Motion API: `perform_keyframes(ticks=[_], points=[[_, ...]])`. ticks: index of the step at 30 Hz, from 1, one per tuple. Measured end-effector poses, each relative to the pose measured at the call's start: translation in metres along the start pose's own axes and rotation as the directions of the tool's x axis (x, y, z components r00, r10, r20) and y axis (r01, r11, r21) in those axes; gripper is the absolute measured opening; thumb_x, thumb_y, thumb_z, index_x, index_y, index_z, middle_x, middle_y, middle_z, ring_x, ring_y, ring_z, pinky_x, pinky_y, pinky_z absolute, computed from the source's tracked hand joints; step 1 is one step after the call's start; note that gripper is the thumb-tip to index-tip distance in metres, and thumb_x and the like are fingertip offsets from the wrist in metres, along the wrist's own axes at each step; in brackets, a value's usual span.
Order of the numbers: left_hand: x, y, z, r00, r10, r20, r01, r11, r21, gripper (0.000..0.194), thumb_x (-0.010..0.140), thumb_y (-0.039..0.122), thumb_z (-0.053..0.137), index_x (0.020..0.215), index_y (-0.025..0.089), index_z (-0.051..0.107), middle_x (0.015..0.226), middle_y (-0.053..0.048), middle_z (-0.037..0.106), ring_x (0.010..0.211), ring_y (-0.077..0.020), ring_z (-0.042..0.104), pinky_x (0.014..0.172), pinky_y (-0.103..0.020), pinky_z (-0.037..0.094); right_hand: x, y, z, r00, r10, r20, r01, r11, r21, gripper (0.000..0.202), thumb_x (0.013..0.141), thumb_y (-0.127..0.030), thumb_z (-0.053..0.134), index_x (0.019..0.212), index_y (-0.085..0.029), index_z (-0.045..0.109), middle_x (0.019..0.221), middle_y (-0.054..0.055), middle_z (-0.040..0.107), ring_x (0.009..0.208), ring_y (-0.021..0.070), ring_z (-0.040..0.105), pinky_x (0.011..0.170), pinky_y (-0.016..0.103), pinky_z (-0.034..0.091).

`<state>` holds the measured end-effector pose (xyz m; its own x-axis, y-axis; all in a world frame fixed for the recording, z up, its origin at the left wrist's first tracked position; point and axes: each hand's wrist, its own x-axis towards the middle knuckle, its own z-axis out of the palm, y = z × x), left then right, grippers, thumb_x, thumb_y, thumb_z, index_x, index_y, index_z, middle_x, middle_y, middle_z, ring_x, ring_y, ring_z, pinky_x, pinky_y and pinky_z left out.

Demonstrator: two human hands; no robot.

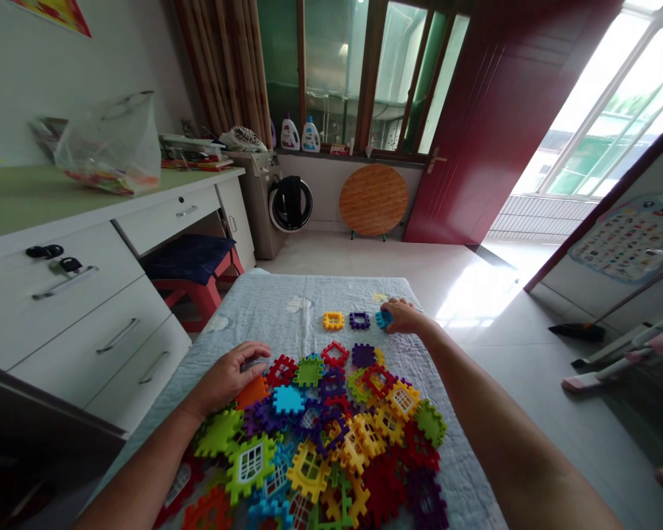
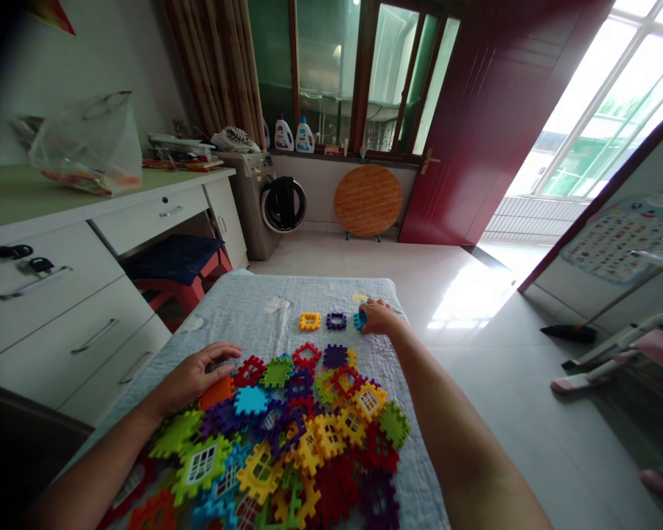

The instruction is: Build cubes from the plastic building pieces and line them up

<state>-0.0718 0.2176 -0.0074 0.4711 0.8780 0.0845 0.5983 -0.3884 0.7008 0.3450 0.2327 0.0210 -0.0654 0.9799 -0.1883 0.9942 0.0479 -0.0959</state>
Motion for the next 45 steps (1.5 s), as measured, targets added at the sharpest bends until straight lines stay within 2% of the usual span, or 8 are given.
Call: perform_keyframes(ticks=[12, 18, 21, 27, 30, 34, 39, 45], points=[[-0.001, -0.003, 0.001, 1.000, 0.002, 0.006, -0.002, 1.000, -0.010, 0.030, 0.080, 0.044, 0.054, 0.096, 0.022, 0.067, 0.117, -0.005, 0.063, 0.106, -0.0232, 0.058, 0.093, -0.034, 0.044, 0.001, -0.005, -0.003, 1.000, -0.002, -0.019, 0.002, 0.999, 0.039, 0.062, 0.063, -0.024, 0.069, 0.122, -0.020, 0.053, 0.123, 0.014, 0.051, 0.110, 0.0329, 0.047, 0.090, 0.044, 0.037], [-0.001, -0.003, -0.001, 1.000, -0.007, 0.025, 0.009, 0.998, -0.063, 0.036, 0.079, 0.049, 0.055, 0.099, 0.021, 0.066, 0.118, -0.007, 0.062, 0.110, -0.0249, 0.057, 0.098, -0.036, 0.043, -0.036, -0.001, -0.013, 0.982, -0.027, -0.189, 0.062, 0.982, 0.180, 0.070, 0.071, -0.029, 0.066, 0.135, -0.021, 0.040, 0.132, 0.012, 0.045, 0.120, 0.0291, 0.042, 0.097, 0.041, 0.035], [-0.003, -0.003, -0.007, 0.994, -0.021, 0.110, 0.032, 0.994, -0.104, 0.038, 0.078, 0.050, 0.056, 0.101, 0.022, 0.067, 0.127, -0.008, 0.058, 0.118, -0.0269, 0.052, 0.103, -0.039, 0.039, -0.067, -0.003, -0.011, 0.962, -0.098, -0.255, 0.188, 0.914, 0.359, 0.056, 0.072, -0.027, 0.064, 0.126, -0.022, 0.049, 0.121, 0.010, 0.055, 0.108, 0.0235, 0.053, 0.092, 0.038, 0.042], [-0.007, -0.002, -0.018, 0.971, -0.056, 0.234, 0.099, 0.979, -0.177, 0.040, 0.075, 0.051, 0.059, 0.106, 0.025, 0.066, 0.140, -0.007, 0.047, 0.127, -0.0274, 0.045, 0.107, -0.041, 0.034, -0.096, -0.018, 0.016, 0.973, -0.007, -0.232, 0.126, 0.856, 0.502, 0.031, 0.074, -0.023, 0.057, 0.105, -0.019, 0.060, 0.084, 0.003, 0.065, 0.069, 0.0138, 0.057, 0.065, 0.027, 0.046], [-0.007, -0.003, -0.015, 0.981, -0.059, 0.184, 0.096, 0.974, -0.204, 0.044, 0.073, 0.053, 0.061, 0.106, 0.024, 0.067, 0.137, -0.008, 0.051, 0.125, -0.0277, 0.047, 0.106, -0.041, 0.036, -0.091, -0.024, 0.035, 0.956, 0.066, -0.286, 0.084, 0.872, 0.482, 0.022, 0.074, -0.020, 0.050, 0.092, -0.018, 0.063, 0.064, -0.002, 0.060, 0.057, 0.0118, 0.051, 0.059, 0.025, 0.041], [-0.007, -0.004, -0.007, 0.987, -0.134, 0.083, 0.153, 0.943, -0.297, 0.051, 0.072, 0.056, 0.062, 0.108, 0.020, 0.065, 0.119, -0.008, 0.064, 0.110, -0.0250, 0.058, 0.097, -0.037, 0.044, -0.084, -0.026, 0.047, 0.956, 0.092, -0.278, 0.063, 0.863, 0.501, 0.018, 0.076, -0.026, 0.051, 0.084, -0.018, 0.064, 0.066, -0.001, 0.060, 0.060, 0.0127, 0.052, 0.059, 0.025, 0.038], [-0.007, -0.002, -0.003, 0.983, -0.184, 0.009, 0.175, 0.918, -0.357, 0.047, 0.074, 0.054, 0.061, 0.103, 0.017, 0.065, 0.100, -0.007, 0.069, 0.094, -0.0237, 0.063, 0.085, -0.035, 0.051, -0.089, -0.028, 0.038, 0.980, 0.040, -0.197, 0.076, 0.832, 0.550, 0.023, 0.078, -0.038, 0.053, 0.076, -0.018, 0.063, 0.065, -0.001, 0.058, 0.059, 0.0120, 0.049, 0.056, 0.024, 0.037], [-0.006, 0.000, -0.002, 0.984, -0.175, -0.010, 0.164, 0.939, -0.303, 0.046, 0.073, 0.054, 0.060, 0.099, 0.017, 0.065, 0.097, -0.006, 0.070, 0.091, -0.0238, 0.064, 0.084, -0.037, 0.051, -0.098, -0.040, 0.026, 0.985, -0.127, -0.115, 0.171, 0.774, 0.610, 0.019, 0.073, -0.034, 0.062, 0.083, -0.018, 0.059, 0.071, -0.001, 0.059, 0.061, 0.0109, 0.050, 0.056, 0.023, 0.039]])
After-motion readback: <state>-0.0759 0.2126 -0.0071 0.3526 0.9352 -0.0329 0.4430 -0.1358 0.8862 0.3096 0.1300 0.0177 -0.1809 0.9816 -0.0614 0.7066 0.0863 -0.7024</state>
